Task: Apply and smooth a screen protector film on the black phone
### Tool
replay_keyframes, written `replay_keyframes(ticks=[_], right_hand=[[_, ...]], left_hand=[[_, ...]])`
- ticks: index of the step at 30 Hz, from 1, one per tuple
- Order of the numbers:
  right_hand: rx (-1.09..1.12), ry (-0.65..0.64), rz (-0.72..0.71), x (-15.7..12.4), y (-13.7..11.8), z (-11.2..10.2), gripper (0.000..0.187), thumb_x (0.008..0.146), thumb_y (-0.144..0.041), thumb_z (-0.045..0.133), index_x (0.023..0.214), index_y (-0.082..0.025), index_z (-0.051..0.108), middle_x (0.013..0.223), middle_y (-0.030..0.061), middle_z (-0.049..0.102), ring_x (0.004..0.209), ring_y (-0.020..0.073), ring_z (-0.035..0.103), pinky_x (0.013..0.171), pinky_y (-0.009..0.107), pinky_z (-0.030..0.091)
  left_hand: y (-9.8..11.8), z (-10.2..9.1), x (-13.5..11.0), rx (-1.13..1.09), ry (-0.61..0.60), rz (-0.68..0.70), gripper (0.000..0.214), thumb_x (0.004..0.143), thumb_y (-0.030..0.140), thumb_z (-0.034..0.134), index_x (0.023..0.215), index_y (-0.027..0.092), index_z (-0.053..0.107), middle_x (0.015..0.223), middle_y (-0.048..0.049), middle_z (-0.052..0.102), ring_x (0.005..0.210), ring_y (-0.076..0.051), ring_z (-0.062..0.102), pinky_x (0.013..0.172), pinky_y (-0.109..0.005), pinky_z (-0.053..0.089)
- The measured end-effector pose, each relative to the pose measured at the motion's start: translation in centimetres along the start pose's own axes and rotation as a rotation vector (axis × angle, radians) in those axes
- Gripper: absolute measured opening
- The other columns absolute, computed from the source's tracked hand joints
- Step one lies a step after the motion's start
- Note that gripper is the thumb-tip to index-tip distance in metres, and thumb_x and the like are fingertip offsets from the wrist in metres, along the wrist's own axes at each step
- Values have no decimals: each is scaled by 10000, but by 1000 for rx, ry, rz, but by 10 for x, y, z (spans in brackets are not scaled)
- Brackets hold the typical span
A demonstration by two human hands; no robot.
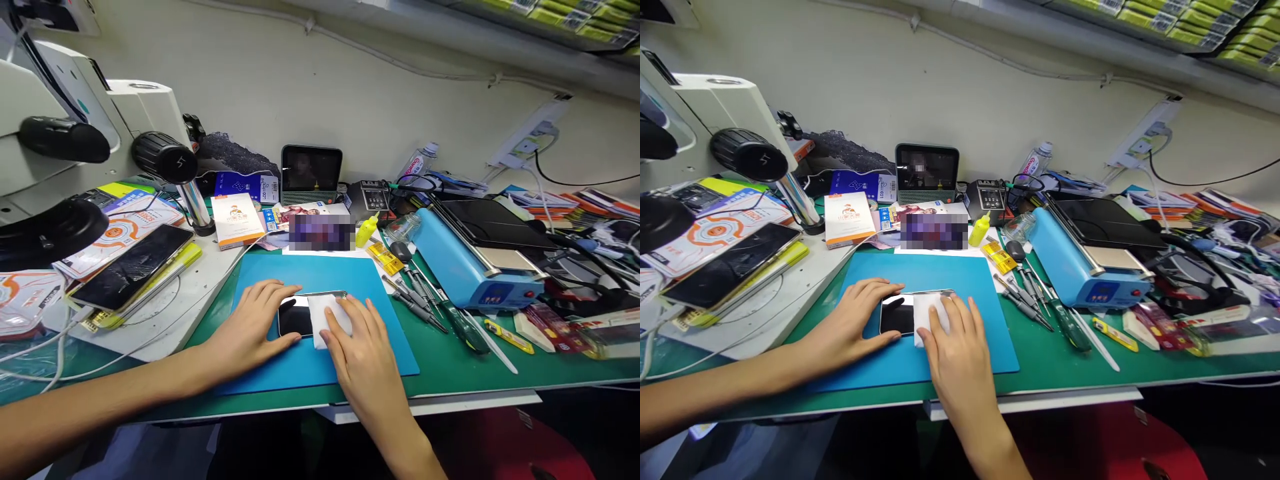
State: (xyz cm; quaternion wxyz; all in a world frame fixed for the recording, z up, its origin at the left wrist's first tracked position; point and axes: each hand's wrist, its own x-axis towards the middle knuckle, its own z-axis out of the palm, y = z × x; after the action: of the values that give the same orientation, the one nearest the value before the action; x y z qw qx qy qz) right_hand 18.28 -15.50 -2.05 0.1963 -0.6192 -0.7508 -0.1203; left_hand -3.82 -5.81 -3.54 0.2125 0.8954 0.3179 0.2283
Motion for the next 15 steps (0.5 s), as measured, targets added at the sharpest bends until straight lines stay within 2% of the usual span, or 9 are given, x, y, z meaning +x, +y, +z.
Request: replay_keyframes(ticks=[5,10,15], right_hand=[[36,-85,33,9,-3,2,397,1103,-357,463,1368,-175,695,1597,157,516,1522,332,423,1241,629,367],[0,-99,99,-15,5,-5,441,1114,-372,429,1469,-188,615,1682,133,383,1577,335,320,1251,633,343],[37,-138,148,-13,23,3,522,1132,-402,344,1568,-153,485,1638,128,446,1585,299,301,1267,599,331]], left_hand=[[0,-1,0,-7,20,15,624,974,424,677,1512,248,414,1409,-114,578,1352,-322,483,1126,-556,425],[1,-4,-1,-4,33,43,604,982,423,667,1506,231,438,1402,-122,597,1334,-320,506,1115,-554,430],[1,-4,-2,2,52,59,581,1001,442,640,1510,242,443,1396,-121,601,1328,-319,520,1099,-539,439]])
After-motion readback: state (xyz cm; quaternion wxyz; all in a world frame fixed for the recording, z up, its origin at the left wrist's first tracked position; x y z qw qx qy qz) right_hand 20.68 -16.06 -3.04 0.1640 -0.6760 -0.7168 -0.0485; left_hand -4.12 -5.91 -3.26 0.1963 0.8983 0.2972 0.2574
